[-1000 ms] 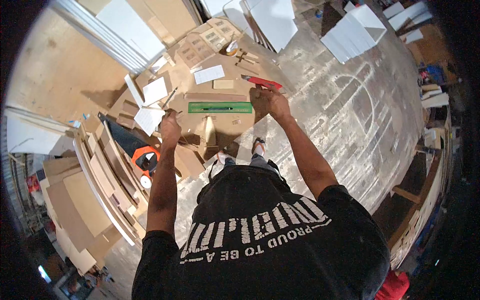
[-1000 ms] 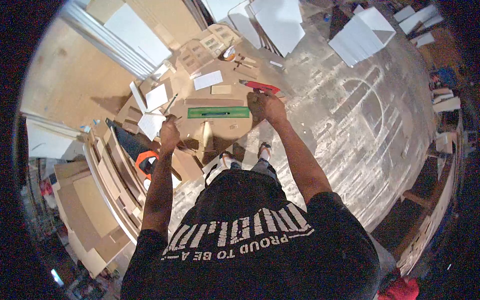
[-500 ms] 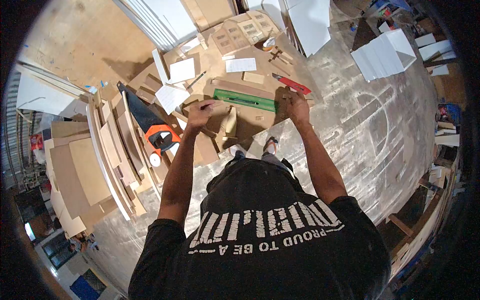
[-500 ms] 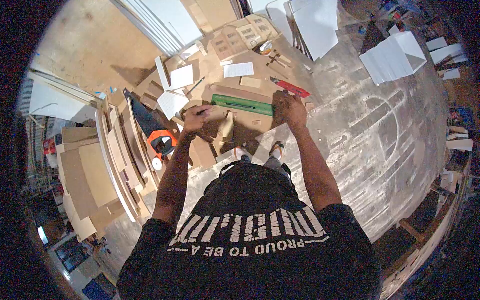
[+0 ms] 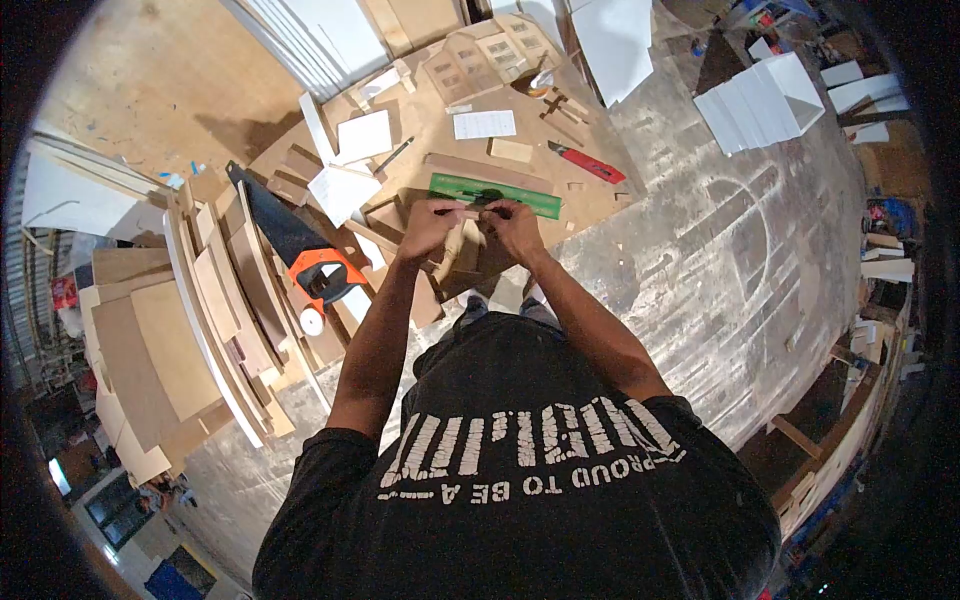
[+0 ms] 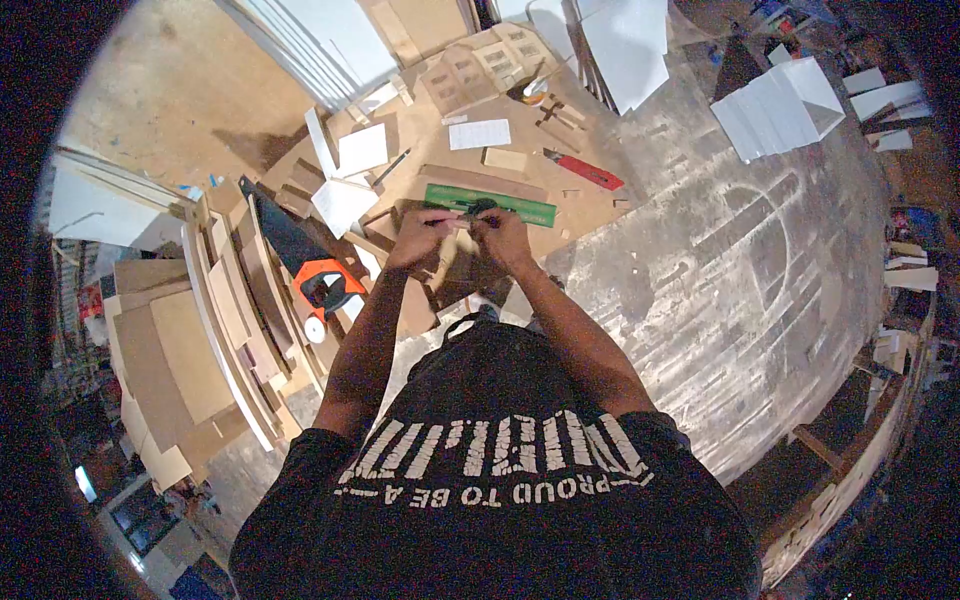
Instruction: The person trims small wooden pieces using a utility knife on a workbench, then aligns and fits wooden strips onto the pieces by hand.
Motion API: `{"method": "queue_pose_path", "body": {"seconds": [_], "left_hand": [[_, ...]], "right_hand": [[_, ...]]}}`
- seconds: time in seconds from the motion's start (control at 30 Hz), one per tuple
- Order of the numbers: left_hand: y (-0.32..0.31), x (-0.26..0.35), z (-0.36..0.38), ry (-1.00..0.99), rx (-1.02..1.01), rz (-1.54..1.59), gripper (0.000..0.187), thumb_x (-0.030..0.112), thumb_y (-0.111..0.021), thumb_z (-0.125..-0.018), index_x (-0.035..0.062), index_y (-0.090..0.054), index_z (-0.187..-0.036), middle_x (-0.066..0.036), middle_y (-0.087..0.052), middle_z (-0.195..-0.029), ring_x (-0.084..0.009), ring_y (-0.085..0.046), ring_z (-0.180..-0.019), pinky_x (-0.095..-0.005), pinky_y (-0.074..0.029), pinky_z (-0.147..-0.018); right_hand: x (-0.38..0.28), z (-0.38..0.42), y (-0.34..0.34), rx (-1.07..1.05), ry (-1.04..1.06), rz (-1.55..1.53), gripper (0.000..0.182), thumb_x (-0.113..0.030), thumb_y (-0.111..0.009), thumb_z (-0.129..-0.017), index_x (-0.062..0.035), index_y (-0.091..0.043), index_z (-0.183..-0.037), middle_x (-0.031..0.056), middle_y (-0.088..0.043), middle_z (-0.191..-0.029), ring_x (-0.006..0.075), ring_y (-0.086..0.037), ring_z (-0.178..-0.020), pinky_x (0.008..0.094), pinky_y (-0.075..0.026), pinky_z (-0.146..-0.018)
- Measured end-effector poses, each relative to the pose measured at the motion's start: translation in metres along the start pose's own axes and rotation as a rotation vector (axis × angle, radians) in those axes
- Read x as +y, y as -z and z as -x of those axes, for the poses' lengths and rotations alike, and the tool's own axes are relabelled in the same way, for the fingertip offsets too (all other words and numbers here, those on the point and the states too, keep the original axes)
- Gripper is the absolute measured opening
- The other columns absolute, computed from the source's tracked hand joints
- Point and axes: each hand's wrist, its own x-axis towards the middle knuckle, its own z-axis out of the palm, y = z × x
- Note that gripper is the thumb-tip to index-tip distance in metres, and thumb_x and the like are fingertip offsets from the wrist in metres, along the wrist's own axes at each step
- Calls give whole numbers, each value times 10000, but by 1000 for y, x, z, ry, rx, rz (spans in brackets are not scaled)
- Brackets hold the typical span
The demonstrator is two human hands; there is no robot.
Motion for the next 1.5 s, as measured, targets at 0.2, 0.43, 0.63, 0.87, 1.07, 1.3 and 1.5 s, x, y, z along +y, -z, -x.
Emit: {"method": "queue_pose_path", "body": {"seconds": [0.2,0.43,0.63,0.87,1.07,1.3,1.5], "left_hand": [[2,-13,1,6,97,66,224,114,-634,-850,-33,-722,-993,-102,-705,-757,-119,-638,-686,-267,-506,-630],[4,-8,8,54,56,65,213,106,-598,-859,-10,-725,-986,-68,-695,-770,-116,-637,-668,-265,-515,-608],[-2,-13,7,57,98,29,180,109,-599,-881,8,-723,-963,-49,-671,-762,-115,-631,-684,-264,-530,-607],[-5,-18,7,103,139,33,243,126,-590,-848,-33,-711,-987,-173,-699,-767,-228,-680,-707,-349,-519,-665],[-11,-24,4,37,193,3,245,164,-568,-866,-13,-704,-969,-257,-677,-850,-351,-689,-843,-408,-508,-775],[-6,19,17,86,125,-125,267,179,-510,-917,-16,-684,-971,-255,-648,-834,-359,-649,-819,-424,-501,-753],[-15,9,14,35,161,-170,249,143,-488,-876,-30,-653,-949,-278,-650,-871,-447,-634,-823,-486,-480,-720]], "right_hand": [[32,-19,-12,26,17,78,185,-142,-683,-859,19,-707,-948,120,-721,-836,167,-664,-744,308,-528,-690],[1,-10,-4,35,-21,50,252,-268,-738,-800,-21,-732,-846,118,-728,-774,190,-687,-673,337,-543,-649],[2,-9,-7,66,70,113,269,-275,-715,-813,-13,-730,-871,149,-725,-801,236,-698,-705,355,-548,-668],[34,-14,-11,137,86,252,283,-208,-605,-841,-12,-710,-1015,229,-699,-973,366,-693,-882,417,-550,-807],[14,2,-15,171,66,294,273,-121,-522,-875,-8,-696,-1052,248,-693,-955,377,-686,-922,404,-542,-824],[-51,25,-9,24,-48,356,342,-105,-468,-844,-48,-693,-1095,271,-671,-992,414,-660,-963,474,-524,-863],[-46,25,-14,30,-30,327,371,-54,-517,-777,-147,-744,-1055,235,-695,-981,387,-684,-904,454,-539,-845]]}}
